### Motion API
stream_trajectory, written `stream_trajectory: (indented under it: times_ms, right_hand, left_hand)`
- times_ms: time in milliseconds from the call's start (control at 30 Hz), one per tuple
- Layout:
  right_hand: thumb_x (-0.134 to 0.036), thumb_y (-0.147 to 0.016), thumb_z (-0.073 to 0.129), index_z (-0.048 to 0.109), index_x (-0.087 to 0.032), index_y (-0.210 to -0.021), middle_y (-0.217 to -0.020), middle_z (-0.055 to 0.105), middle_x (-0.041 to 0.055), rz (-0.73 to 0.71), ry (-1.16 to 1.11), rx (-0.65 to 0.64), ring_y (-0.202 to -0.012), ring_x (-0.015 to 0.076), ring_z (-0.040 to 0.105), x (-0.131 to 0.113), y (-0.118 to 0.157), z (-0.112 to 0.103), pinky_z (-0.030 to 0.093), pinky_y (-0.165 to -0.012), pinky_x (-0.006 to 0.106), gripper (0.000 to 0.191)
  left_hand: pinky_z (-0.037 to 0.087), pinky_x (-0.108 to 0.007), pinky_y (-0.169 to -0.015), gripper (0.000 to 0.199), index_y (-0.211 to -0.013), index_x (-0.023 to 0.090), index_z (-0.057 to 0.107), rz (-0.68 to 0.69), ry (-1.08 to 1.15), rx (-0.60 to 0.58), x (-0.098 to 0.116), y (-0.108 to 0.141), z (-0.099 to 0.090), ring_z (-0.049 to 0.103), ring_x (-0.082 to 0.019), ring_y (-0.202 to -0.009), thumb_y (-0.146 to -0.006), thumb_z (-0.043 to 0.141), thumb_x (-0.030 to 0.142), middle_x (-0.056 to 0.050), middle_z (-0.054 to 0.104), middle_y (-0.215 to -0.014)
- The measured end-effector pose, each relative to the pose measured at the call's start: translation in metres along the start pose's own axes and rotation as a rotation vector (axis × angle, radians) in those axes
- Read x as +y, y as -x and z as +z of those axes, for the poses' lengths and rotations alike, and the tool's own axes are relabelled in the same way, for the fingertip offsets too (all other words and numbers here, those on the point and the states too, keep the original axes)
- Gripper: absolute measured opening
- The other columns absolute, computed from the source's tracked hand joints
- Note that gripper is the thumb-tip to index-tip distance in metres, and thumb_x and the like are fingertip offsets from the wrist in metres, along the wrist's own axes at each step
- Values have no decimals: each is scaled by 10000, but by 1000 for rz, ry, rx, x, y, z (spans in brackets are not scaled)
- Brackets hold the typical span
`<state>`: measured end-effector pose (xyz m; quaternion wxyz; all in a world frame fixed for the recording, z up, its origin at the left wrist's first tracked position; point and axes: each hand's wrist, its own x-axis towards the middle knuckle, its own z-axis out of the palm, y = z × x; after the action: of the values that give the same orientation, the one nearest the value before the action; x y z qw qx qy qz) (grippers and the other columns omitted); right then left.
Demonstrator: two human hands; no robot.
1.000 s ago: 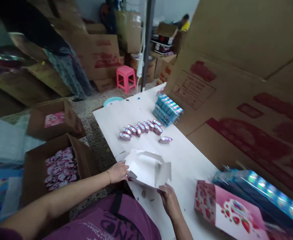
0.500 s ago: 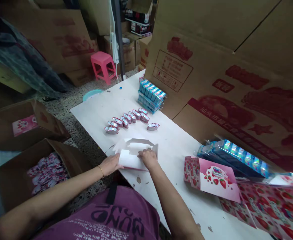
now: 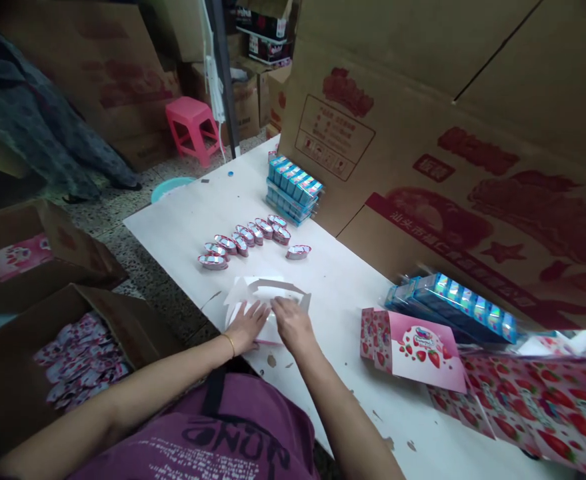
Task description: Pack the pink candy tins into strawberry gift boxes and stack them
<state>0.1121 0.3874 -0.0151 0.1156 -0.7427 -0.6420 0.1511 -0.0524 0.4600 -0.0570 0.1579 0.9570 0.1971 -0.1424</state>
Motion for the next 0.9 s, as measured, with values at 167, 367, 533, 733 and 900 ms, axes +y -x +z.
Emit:
stream_trajectory:
  times_ms: [167, 367, 533, 733, 900]
  right_hand:
    - [-364, -803, 469, 405, -175, -1259, -1239, 474, 132, 415, -486, 455, -1077, 223, 483, 54, 26, -2, 458, -815, 365, 497]
    - [-311, -652, 607, 359, -174, -1274, -1240, 486, 107, 540, -589, 33, -1093, 227, 480, 67, -16, 45, 368, -936, 389, 684]
    - [-269, -646, 581, 436, -186, -1183, -1158, 527, 82, 520, -505, 47, -1008, 205, 513, 59, -24, 54, 390, -886, 350, 563]
    - [-407, -660, 576, 560, -174, -993, -959, 601, 49, 475, -693, 176, -855, 192, 539, 69, -14, 60, 429, -765, 316, 407]
    - [-431, -645, 602, 583, -167, -961, -935, 593, 55, 504, -723, 243, -844, 192, 525, 67, -16, 76, 421, -752, 309, 411]
  left_hand:
    - [104, -499, -1043, 915, -1334, 123, 215, 115, 20, 20, -15, -14, 3, 390, -288, -1154, -606, 697, 396, -158, 438, -1266]
    - [182, -460, -1014, 806, -1263, 100, 329, 180, -12, -5, -15, -22, -5, 454, -278, -1032, -599, 700, 363, -144, 510, -1123]
    - [153, -460, -1033, 796, -1284, 79, 299, 142, -22, -11, -9, -17, -5, 433, -285, -1101, -646, 661, 387, -170, 497, -1162]
    - [160, -465, -1058, 770, -1344, 149, 219, -12, 63, 454, -20, 24, -16, 223, -291, -1293, -737, 563, 473, -164, 344, -1365]
    - [330, -354, -1009, 439, -1322, 150, 300, -122, 218, 598, -54, 21, -18, 344, -183, -1249, -891, 298, 234, -118, 445, -1311]
